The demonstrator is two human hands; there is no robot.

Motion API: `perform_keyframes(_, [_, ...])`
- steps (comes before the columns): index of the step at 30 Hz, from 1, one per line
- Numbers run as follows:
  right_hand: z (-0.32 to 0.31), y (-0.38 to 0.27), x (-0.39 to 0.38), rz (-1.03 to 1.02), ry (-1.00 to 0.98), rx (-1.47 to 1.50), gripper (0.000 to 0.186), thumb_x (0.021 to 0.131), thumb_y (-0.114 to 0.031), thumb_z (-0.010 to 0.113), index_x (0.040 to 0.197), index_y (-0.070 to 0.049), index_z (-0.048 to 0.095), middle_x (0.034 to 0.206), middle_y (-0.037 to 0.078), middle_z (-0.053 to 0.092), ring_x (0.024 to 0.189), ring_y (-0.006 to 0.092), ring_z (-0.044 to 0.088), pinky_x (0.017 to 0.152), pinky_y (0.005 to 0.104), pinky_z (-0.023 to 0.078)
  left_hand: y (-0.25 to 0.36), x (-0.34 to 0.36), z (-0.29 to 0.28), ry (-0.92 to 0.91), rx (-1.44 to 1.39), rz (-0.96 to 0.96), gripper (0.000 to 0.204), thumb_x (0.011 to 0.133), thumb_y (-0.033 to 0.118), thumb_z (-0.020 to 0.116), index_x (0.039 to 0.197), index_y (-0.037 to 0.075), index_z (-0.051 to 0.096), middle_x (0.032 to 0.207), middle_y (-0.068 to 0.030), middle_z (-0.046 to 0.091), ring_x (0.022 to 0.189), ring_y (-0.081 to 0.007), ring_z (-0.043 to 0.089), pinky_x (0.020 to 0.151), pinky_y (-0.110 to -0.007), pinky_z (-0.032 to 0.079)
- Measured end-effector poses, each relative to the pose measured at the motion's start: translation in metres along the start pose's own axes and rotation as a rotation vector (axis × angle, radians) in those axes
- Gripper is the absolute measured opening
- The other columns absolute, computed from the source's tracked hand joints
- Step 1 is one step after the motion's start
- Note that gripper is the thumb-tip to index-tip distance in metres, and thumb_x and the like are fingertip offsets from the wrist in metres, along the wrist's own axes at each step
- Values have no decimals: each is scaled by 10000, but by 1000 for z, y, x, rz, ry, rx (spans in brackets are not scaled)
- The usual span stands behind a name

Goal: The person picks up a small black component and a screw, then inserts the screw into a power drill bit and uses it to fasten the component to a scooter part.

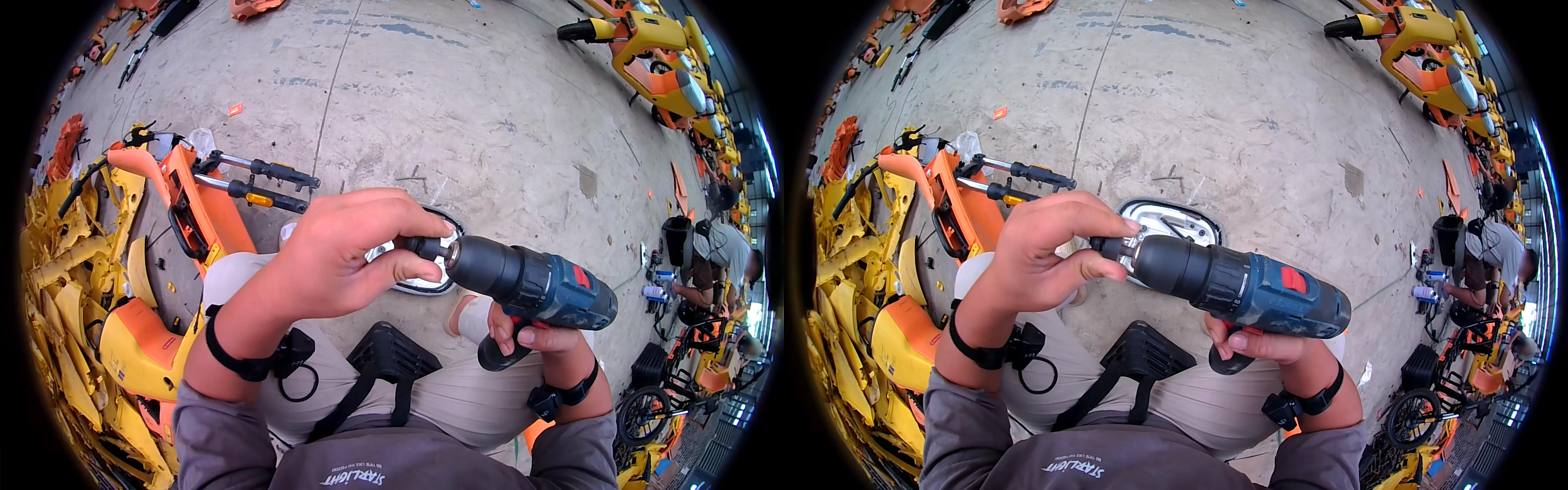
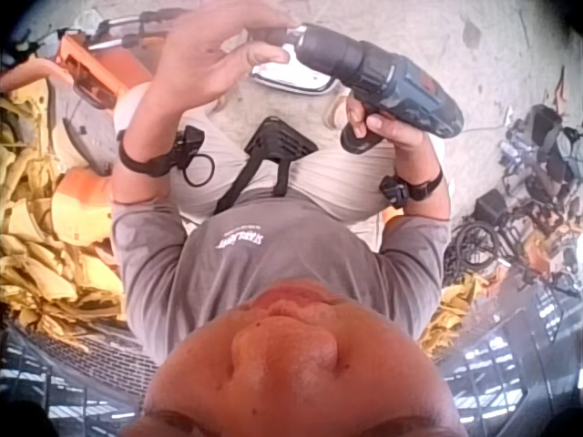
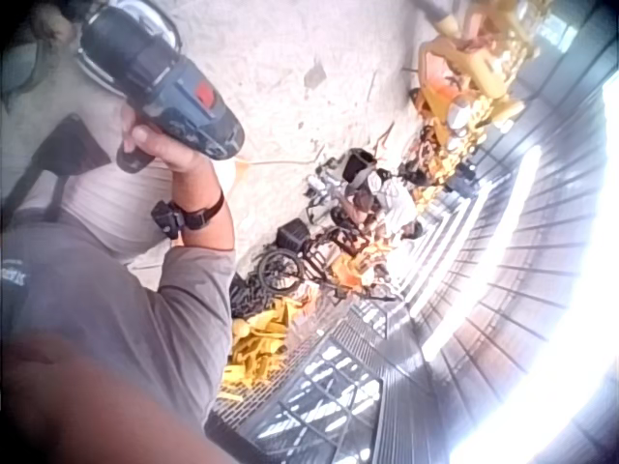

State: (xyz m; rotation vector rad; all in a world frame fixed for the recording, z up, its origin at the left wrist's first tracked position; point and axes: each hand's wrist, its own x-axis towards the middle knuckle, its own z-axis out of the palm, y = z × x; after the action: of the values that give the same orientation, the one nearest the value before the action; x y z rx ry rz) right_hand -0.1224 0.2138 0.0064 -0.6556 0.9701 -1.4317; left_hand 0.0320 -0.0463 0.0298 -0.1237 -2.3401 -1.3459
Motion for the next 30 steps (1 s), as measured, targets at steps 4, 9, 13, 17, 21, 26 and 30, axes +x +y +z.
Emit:
perform_keyframes(4, [-1,0,0,10,-4,-1,332,848,-184,707,1094,2,584,846,66,608,709,135,595,682,285,489,0,0,0,10,-8,11,391,698,156,868,1039,32,722,915,-107,723,810,-246,702,713,-316,532])
perform_keyframes(9, [1,-1,0,15,4,4,313,849,-182,704,1075,2,588,847,65,605,708,135,593,681,286,488,-1,0,0,6,-13,7,394,700,169,868,1040,33,722,905,-108,722,804,-247,702,710,-315,530])
perform_keyframes(13, [0,0,1,9,-3,10,308,851,-179,698,1072,4,588,847,65,601,706,136,590,676,288,485,-1,0,0,12,6,9,392,705,177,866,1039,31,720,904,-112,721,801,-249,701,711,-316,528])
perform_keyframes(17, [-1,-1,1,12,-4,1,309,850,-170,695,1079,6,585,845,64,599,704,138,588,672,288,483,-3,0,0,8,6,21,388,715,179,862,1041,26,716,901,-117,719,797,-252,699,711,-316,526])
perform_keyframes(21, [-2,1,1,0,-6,-7,325,847,-153,688,1107,7,575,845,64,599,703,140,588,669,289,483,-3,0,1,4,7,9,388,725,183,858,1048,25,713,899,-119,717,796,-255,697,714,-319,523])
perform_keyframes(26, [0,-2,0,20,21,-2,346,845,-142,683,1135,6,564,848,67,599,704,144,587,668,291,488,-4,0,1,4,3,15,389,731,192,854,1053,26,713,897,-120,716,795,-255,695,715,-319,521])
perform_keyframes(30, [0,-2,0,16,17,12,348,844,-135,682,1140,6,562,852,74,599,707,147,584,669,291,492,-6,0,2,7,-2,23,388,735,198,852,1055,27,713,896,-119,716,796,-253,695,714,-318,521])
